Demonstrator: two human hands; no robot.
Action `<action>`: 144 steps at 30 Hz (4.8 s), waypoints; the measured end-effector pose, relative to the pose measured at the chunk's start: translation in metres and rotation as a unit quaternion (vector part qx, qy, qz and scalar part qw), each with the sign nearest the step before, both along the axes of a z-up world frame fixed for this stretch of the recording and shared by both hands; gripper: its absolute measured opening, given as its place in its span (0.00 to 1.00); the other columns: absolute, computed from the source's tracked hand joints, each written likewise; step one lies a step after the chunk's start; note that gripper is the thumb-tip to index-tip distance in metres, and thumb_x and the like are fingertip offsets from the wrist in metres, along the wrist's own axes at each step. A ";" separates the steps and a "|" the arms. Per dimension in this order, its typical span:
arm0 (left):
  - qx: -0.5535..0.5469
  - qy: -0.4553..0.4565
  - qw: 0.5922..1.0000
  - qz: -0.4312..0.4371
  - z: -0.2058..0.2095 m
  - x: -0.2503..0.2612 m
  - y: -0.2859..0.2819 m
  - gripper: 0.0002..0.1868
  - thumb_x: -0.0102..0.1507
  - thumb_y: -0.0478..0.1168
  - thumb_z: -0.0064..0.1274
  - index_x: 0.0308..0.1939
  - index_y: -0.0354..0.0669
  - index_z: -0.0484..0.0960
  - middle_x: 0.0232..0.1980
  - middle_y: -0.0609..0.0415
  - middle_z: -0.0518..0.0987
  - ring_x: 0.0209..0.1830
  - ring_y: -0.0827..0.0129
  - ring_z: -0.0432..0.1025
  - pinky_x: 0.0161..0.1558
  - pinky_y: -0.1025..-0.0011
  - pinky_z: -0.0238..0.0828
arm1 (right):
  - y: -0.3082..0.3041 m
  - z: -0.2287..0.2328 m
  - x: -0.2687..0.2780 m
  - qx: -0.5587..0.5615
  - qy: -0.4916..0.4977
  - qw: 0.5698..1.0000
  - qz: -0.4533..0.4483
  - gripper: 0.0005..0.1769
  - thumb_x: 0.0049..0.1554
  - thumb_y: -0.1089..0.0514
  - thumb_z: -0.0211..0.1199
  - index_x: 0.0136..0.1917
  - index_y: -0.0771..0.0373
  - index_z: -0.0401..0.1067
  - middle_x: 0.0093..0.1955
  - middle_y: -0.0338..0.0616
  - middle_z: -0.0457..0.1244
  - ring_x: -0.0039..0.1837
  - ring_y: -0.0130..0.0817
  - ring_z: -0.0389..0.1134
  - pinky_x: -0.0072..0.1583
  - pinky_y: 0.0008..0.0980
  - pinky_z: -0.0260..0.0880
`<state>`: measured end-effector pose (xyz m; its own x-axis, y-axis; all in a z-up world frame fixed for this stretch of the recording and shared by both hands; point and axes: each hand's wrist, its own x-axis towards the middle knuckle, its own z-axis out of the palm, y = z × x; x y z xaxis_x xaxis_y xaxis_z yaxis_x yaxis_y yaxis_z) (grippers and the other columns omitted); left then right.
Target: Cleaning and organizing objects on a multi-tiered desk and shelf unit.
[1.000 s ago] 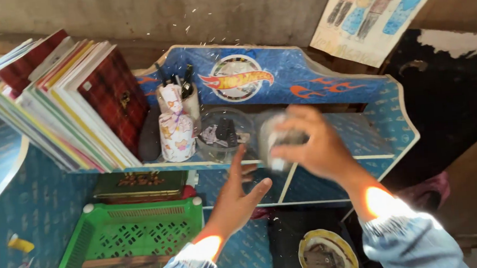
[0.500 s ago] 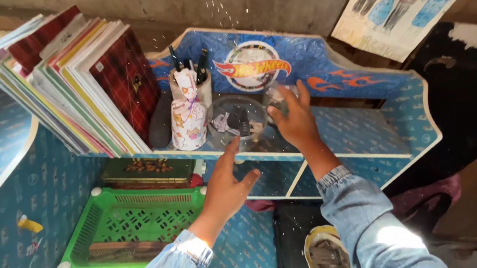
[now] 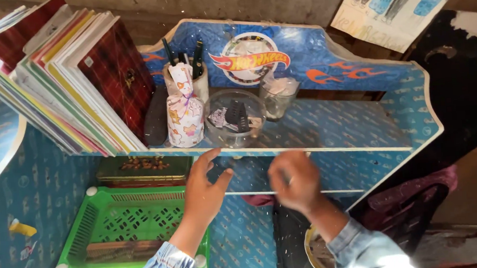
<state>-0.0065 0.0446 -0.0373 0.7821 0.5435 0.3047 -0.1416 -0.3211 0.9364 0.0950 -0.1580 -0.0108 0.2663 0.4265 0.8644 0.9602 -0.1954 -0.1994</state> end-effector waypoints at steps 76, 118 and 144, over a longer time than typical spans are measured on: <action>0.023 0.170 0.974 -0.147 -0.262 0.027 -0.184 0.41 0.65 0.49 0.51 0.75 0.29 0.54 0.73 0.30 0.65 0.74 0.42 0.59 0.70 0.62 0.54 | -0.251 -0.289 0.066 -0.056 0.508 0.782 -0.356 0.26 0.60 0.38 0.58 0.55 0.61 0.80 0.52 0.50 0.73 0.58 0.42 0.74 0.57 0.41 0.70; -0.035 0.160 0.986 -0.036 0.120 -0.230 0.031 0.34 0.63 0.63 0.43 0.61 0.42 0.80 0.54 0.43 0.86 0.57 0.56 0.78 0.58 0.67 0.68 | -0.049 0.059 -0.142 0.083 0.642 0.753 0.119 0.36 0.62 0.36 0.45 0.69 0.65 0.66 0.64 0.42 0.67 0.62 0.29 0.68 0.61 0.35 0.68; -0.109 0.187 0.975 0.041 0.154 -0.378 0.532 0.49 0.59 0.73 0.35 0.70 0.41 0.76 0.67 0.44 0.79 0.67 0.60 0.70 0.67 0.69 0.58 | 0.373 0.085 -0.269 -0.161 0.499 0.835 0.169 0.57 0.55 0.29 0.57 0.85 0.53 0.36 0.75 0.50 0.55 0.57 0.43 0.72 0.46 0.43 0.79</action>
